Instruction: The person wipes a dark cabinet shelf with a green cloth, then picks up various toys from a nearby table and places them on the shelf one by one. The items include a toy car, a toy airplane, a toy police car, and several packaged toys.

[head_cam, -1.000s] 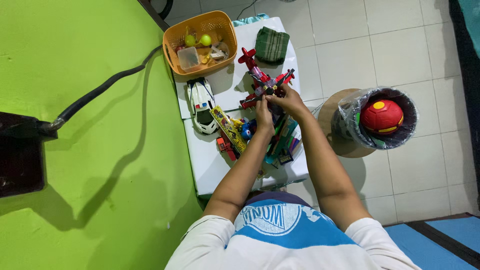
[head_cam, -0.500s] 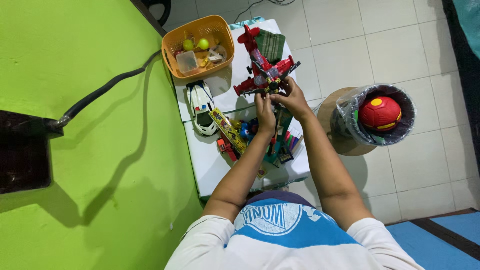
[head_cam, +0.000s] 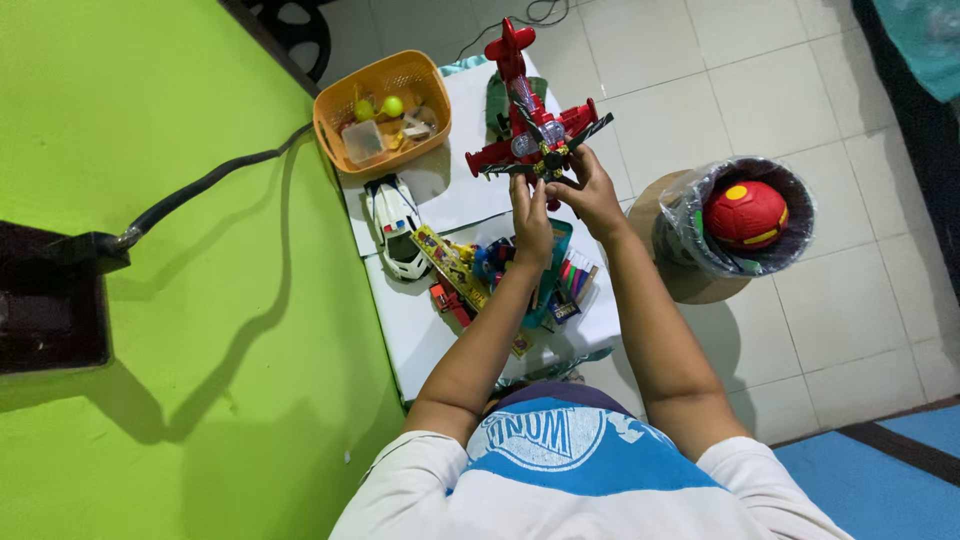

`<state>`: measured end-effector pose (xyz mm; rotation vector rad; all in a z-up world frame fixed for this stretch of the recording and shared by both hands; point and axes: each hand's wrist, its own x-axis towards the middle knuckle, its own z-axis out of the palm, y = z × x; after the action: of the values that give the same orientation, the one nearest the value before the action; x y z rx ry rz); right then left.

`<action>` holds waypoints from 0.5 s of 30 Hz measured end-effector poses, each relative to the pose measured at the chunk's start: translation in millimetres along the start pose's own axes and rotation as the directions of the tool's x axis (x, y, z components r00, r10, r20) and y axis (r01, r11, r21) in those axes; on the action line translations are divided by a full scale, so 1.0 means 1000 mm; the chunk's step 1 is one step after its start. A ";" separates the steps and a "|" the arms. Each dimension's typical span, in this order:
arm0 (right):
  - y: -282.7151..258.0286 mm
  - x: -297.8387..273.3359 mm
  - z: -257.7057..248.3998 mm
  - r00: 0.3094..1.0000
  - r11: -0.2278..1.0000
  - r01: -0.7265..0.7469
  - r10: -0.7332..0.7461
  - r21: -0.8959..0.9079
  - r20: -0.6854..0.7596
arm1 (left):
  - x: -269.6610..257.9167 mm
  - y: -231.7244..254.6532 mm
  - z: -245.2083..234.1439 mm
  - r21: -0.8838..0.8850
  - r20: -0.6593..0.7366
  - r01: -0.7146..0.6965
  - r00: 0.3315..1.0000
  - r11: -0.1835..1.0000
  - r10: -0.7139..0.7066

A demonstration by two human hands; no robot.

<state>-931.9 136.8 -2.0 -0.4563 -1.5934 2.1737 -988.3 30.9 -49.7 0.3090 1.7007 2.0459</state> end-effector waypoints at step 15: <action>-0.044 -0.115 -0.074 0.946 0.993 0.119 -0.110 0.010 -0.306 | -0.079 0.038 0.094 0.022 0.360 -0.014 0.933 1.000 0.005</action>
<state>-790.9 151.5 20.8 -0.6401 -1.3830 1.9275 -884.6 69.7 16.7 0.6583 1.4984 1.8377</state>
